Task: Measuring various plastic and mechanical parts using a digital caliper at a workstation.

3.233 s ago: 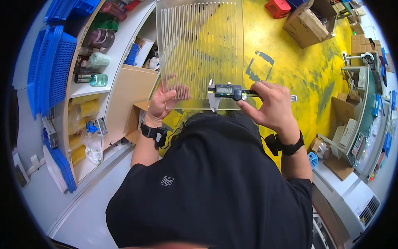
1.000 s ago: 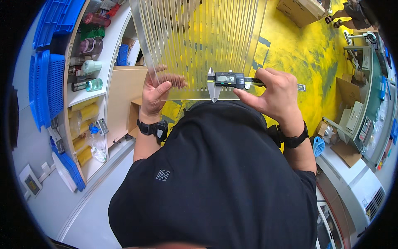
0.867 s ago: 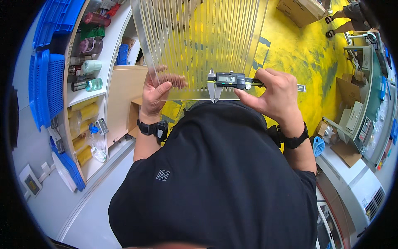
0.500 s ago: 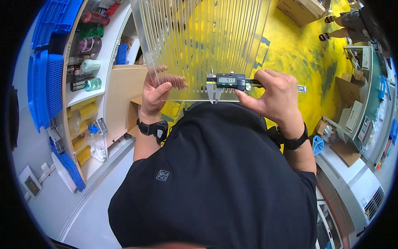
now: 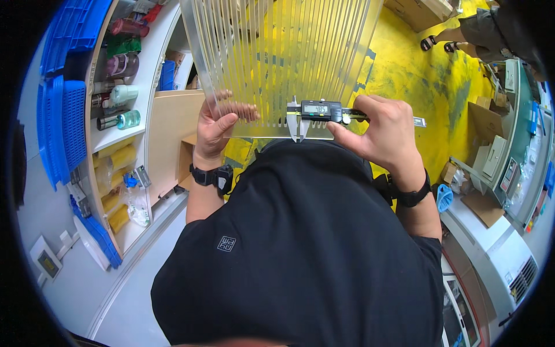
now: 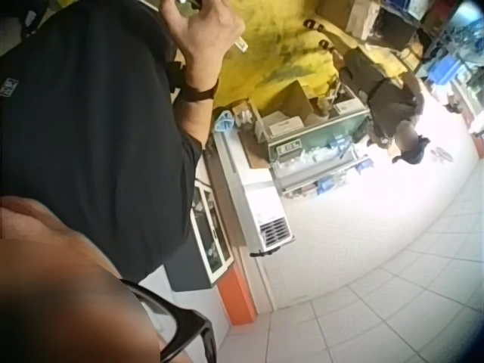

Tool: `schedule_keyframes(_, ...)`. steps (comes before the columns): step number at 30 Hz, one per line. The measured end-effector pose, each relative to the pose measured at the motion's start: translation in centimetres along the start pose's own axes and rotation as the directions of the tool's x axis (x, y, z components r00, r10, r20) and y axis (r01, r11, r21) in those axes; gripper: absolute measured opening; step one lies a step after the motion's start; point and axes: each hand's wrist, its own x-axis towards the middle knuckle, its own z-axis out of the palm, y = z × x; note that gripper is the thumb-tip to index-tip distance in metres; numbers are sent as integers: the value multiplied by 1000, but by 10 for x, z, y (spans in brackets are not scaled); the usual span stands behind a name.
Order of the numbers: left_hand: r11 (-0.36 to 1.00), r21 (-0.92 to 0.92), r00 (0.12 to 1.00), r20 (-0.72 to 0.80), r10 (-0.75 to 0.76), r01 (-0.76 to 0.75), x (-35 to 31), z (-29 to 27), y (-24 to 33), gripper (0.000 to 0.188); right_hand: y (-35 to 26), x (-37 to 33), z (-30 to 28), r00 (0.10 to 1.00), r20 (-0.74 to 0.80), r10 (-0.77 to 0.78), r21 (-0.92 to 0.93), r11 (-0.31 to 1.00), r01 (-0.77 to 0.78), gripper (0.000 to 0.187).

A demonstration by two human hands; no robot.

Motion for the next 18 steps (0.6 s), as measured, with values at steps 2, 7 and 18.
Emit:
schedule_keyframes(2,1000,-4,1000,1,2,-2,1,-1,-1,46,1,0,0,1000,13,23,17,1000,-23,37)
schedule_keyframes(7,1000,-17,1000,11,7,-7,4,-2,-2,47,0,2,-2,999,16,31,5,999,-31,37)
schedule_keyframes(18,1000,-10,1000,6,-14,14,7,0,-2,47,4,2,0,999,-17,29,66,997,-27,36)
